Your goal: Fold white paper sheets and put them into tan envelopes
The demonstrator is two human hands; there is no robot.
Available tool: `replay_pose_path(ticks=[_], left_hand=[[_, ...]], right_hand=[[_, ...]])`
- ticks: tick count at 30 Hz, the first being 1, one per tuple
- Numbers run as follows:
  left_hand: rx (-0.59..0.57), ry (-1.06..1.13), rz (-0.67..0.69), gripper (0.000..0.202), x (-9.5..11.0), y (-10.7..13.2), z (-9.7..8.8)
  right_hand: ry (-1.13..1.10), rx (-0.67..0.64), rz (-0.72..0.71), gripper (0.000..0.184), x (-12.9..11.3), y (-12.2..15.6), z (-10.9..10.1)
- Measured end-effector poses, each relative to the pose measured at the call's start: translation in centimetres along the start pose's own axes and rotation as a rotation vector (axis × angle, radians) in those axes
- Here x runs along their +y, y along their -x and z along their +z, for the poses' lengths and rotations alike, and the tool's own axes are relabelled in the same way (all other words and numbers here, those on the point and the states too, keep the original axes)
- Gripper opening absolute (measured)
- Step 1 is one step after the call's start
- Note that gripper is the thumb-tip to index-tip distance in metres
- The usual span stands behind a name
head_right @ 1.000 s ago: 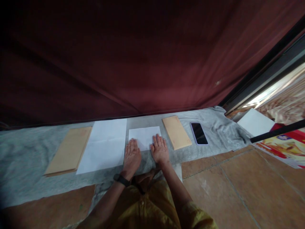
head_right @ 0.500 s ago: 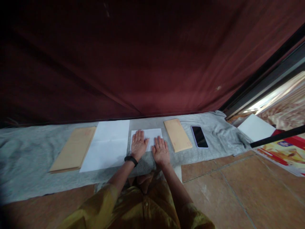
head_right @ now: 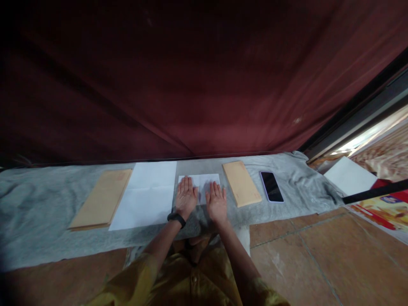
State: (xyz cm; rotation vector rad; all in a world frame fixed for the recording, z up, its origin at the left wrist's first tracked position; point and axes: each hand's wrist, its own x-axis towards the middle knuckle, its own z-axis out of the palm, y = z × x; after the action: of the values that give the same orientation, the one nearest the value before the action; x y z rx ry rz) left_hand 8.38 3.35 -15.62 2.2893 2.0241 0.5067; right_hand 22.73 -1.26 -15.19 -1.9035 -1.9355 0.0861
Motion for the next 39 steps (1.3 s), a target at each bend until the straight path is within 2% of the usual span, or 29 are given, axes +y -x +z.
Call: replay_pose_path(ticks=[5,8,15,21,25,33,39], left_hand=[[-0.05,0.012,0.039,0.059,-0.4,0.1,-0.3],[-0.051,0.023,0.037,0.06,-0.6,0.2,-0.2],[-0.007,0.036,0.01,0.058,-0.3,0.1,0.4],[0.035,0.053,0.011,0.058,-0.3,0.3,0.0],[0.022,0.055,0.015,0.058,-0.5,0.9,-0.5],[0.011,0.067,0.013,0.058,-1.3,3.4,-1.3],[-0.01,0.053,0.037,0.058,-1.4,6.8,-2.6]], right_hand=[[-0.139,-0.045,-0.155,0.053,-3.2,-3.5,1.4],[-0.116,-0.07,-0.189,0.051,-3.8,-4.7,2.4],[0.0,-0.088,-0.238,0.049,-1.1,-5.1,2.6],[0.068,-0.084,-0.166,0.052,0.9,-4.6,2.0],[0.072,-0.085,-0.127,0.054,1.9,-4.0,1.5],[0.034,-0.069,-0.115,0.054,2.6,-3.4,1.0],[0.033,-0.071,-0.117,0.054,2.6,-3.4,0.8]])
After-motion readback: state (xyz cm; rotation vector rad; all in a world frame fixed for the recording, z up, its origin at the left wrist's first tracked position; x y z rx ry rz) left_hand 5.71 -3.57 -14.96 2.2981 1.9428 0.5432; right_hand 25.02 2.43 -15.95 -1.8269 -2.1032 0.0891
